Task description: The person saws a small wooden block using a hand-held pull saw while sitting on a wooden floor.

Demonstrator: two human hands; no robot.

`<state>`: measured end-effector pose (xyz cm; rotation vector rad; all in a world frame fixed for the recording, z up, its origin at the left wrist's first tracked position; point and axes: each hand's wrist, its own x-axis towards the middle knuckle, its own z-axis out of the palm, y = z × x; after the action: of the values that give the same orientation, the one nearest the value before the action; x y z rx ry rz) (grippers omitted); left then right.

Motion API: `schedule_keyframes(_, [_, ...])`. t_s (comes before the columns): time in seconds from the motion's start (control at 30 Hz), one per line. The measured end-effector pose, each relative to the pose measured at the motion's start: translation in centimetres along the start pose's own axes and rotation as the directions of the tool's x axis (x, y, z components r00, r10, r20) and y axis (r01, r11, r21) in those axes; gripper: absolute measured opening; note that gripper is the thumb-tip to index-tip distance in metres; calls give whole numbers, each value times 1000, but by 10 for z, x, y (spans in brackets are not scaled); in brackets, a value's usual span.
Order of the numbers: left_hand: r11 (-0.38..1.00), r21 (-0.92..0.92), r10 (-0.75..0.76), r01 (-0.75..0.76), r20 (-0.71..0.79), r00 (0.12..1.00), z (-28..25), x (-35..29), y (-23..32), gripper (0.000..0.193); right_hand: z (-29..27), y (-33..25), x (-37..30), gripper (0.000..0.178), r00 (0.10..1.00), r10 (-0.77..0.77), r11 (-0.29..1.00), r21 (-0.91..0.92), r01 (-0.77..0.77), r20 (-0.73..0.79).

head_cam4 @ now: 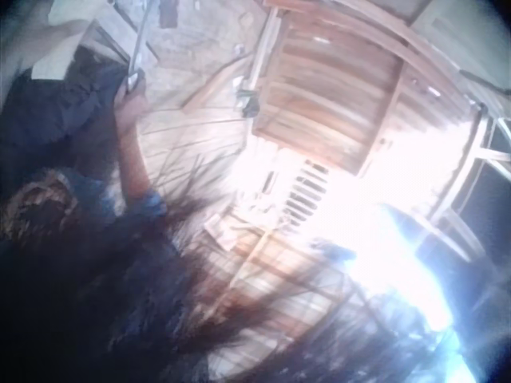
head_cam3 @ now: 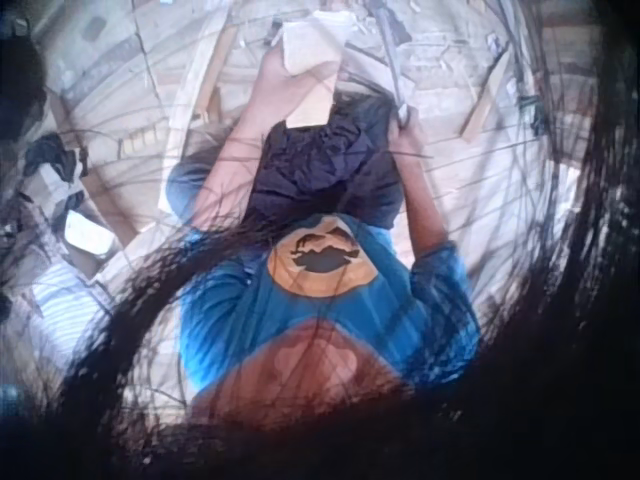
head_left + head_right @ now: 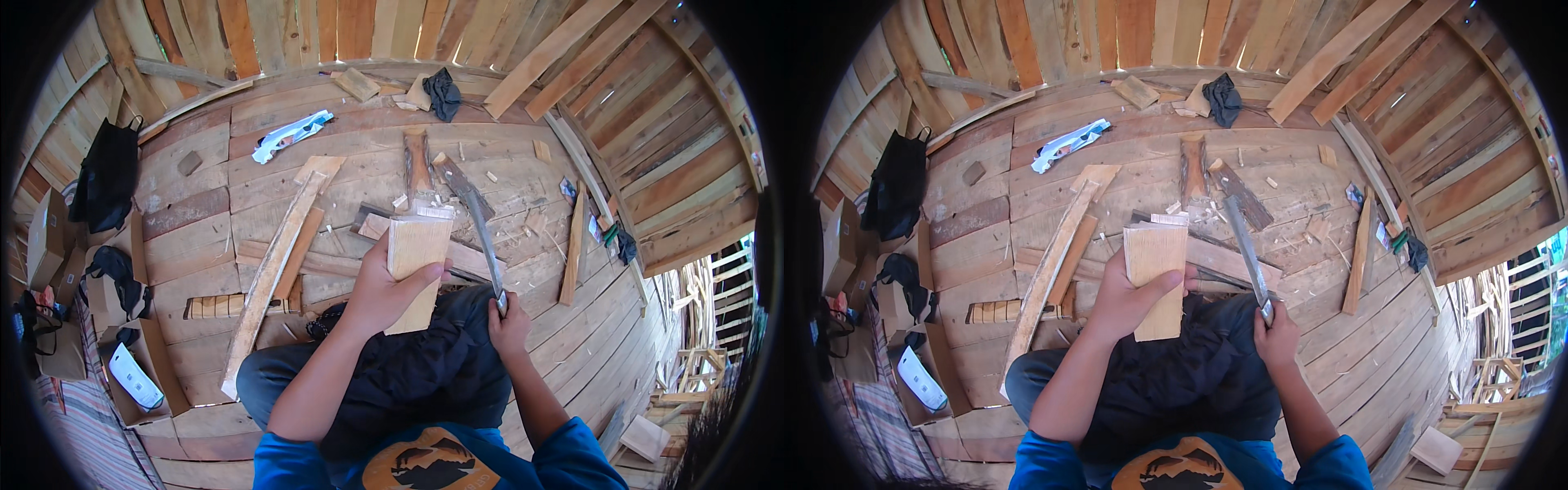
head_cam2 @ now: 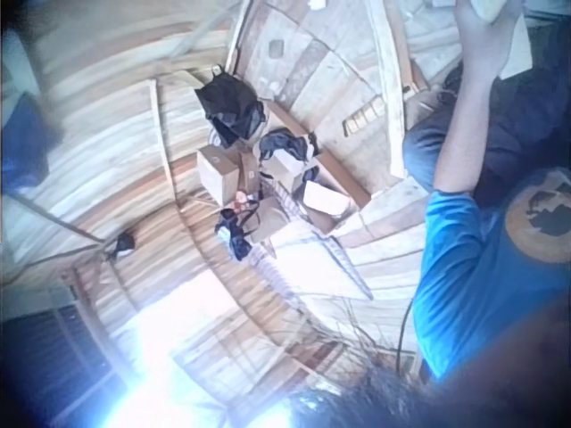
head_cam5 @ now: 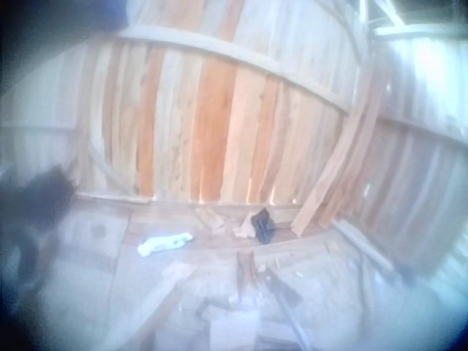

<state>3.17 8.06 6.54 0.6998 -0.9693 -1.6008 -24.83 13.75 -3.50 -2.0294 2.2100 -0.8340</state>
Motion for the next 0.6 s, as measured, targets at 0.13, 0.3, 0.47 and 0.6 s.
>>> schedule_keyframes(0.13, [997,-19,-71,72,41,997,-1,-2,2,40,3,3,1,18,999,-35,998,46,36,-28])
schedule_keyframes(0.3, [995,-35,-87,91,103,991,6,-9,6,40,1,3,0,17,999,-28,999,20,29,-32])
schedule_keyframes(0.47, [984,-96,-132,151,179,975,12,-17,14,41,3,1,-1,17,1000,-10,999,30,11,-23])
schedule_keyframes(0.6, [983,-99,-131,155,209,969,14,-20,16,41,1,1,0,19,1000,6,1000,25,-5,-10])
